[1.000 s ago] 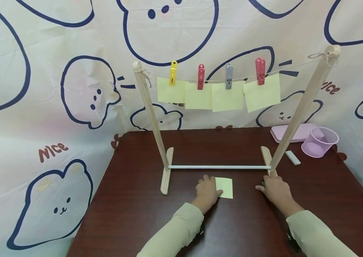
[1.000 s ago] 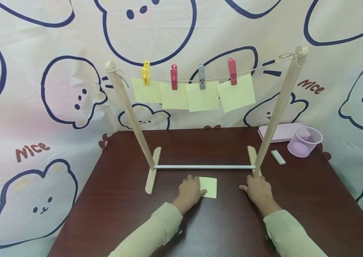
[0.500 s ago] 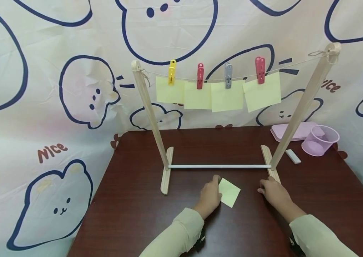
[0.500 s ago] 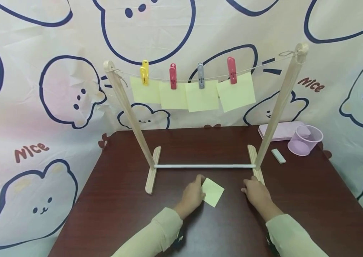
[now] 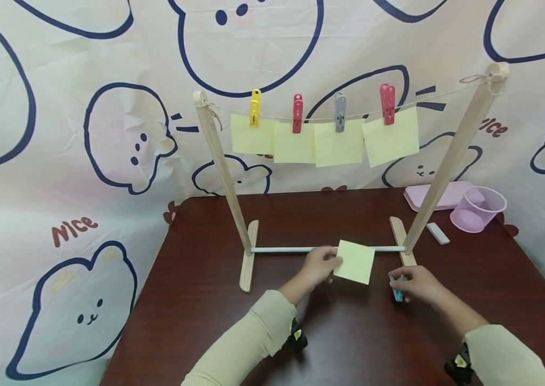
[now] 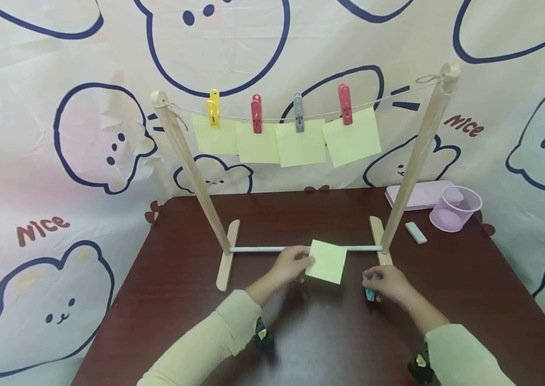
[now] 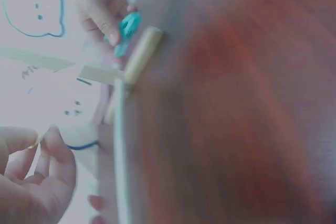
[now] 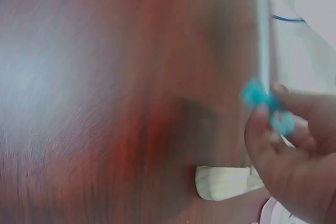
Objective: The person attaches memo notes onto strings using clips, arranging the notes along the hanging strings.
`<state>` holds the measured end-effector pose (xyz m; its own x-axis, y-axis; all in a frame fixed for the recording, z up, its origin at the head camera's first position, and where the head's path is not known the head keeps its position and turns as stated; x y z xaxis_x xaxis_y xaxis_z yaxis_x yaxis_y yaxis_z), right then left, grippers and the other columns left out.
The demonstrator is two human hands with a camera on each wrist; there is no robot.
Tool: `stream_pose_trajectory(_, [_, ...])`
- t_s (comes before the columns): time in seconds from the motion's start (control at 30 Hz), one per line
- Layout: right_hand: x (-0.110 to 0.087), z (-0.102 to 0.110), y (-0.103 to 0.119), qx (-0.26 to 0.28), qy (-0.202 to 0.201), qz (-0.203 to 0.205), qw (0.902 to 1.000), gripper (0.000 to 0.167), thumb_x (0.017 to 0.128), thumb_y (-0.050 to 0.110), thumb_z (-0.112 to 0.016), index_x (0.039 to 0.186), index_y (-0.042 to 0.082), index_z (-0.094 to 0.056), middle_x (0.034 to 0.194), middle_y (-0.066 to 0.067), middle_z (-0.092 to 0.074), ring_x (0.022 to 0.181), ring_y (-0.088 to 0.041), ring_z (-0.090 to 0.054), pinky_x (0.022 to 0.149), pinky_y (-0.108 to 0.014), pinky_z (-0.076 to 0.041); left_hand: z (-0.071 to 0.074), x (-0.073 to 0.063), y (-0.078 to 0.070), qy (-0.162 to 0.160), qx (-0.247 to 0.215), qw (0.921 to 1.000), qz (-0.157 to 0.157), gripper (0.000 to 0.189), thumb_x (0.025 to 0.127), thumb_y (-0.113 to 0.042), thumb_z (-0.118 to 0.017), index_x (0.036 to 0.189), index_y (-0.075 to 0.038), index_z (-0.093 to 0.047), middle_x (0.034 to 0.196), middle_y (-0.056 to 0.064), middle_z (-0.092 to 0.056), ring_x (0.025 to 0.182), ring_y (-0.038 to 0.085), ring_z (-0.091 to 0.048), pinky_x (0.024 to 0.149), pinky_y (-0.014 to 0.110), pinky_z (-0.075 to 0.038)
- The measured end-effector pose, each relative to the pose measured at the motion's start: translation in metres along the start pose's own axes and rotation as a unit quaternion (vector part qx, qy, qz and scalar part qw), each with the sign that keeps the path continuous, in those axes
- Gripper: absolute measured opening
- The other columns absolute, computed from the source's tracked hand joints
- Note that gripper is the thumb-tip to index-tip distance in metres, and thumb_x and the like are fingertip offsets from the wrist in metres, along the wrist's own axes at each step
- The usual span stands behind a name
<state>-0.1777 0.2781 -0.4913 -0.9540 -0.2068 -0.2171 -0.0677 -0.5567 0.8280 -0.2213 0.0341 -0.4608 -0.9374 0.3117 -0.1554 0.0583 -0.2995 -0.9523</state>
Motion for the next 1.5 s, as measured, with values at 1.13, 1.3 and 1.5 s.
stream_pose_trajectory(1.13, [-0.073, 0.172, 0.209, 0.042, -0.326, 0.202, 0.9227, 0.018, 0.092, 0.013, -0.056, 0.107, 0.015, -0.066, 0.065, 0.007, -0.058, 0.048, -0.008, -0.046, 0.031, -0.023, -0.028, -0.008, 0.004, -0.185, 0.055, -0.208, 0.9742, -0.067, 0.029, 0.093, -0.010, -0.056, 0.119, 0.001, -0.059, 0.092, 0.007, -0.068, 0.081, 0.031, -0.067, 0.056, 0.027, -0.054])
stream_pose_trajectory(1.3, [-0.066, 0.188, 0.260, -0.035, -0.390, 0.217, 0.8941, 0.024, 0.093, 0.025, -0.054, 0.110, 0.014, -0.067, 0.068, 0.007, -0.053, 0.048, -0.007, -0.039, 0.035, -0.023, -0.021, -0.017, 0.016, -0.206, 0.025, -0.243, 0.9663, -0.081, 0.028, 0.093, -0.012, -0.056, 0.119, 0.000, -0.060, 0.101, 0.006, -0.066, 0.081, 0.030, -0.067, 0.060, 0.030, -0.055])
stream_pose_trajectory(1.5, [-0.042, 0.193, 0.297, -0.126, -0.441, 0.238, 0.8560, 0.031, 0.093, 0.027, -0.054, 0.107, 0.003, -0.069, 0.084, 0.024, -0.059, 0.062, 0.001, -0.047, 0.056, -0.008, -0.038, -0.025, 0.027, -0.218, 0.007, -0.253, 0.9637, -0.085, 0.029, 0.093, -0.013, -0.056, 0.119, -0.003, -0.061, 0.106, 0.004, -0.066, 0.079, 0.026, -0.068, 0.061, 0.028, -0.055])
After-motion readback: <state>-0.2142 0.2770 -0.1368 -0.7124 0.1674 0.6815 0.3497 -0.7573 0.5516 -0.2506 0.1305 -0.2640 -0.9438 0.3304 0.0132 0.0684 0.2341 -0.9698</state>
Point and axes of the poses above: each hand's wrist, its own x-axis towards the middle knuckle, its own z-axis out of the back of the hand, y = z × x, the point moved 2 cm from there along x, towards the middle knuckle
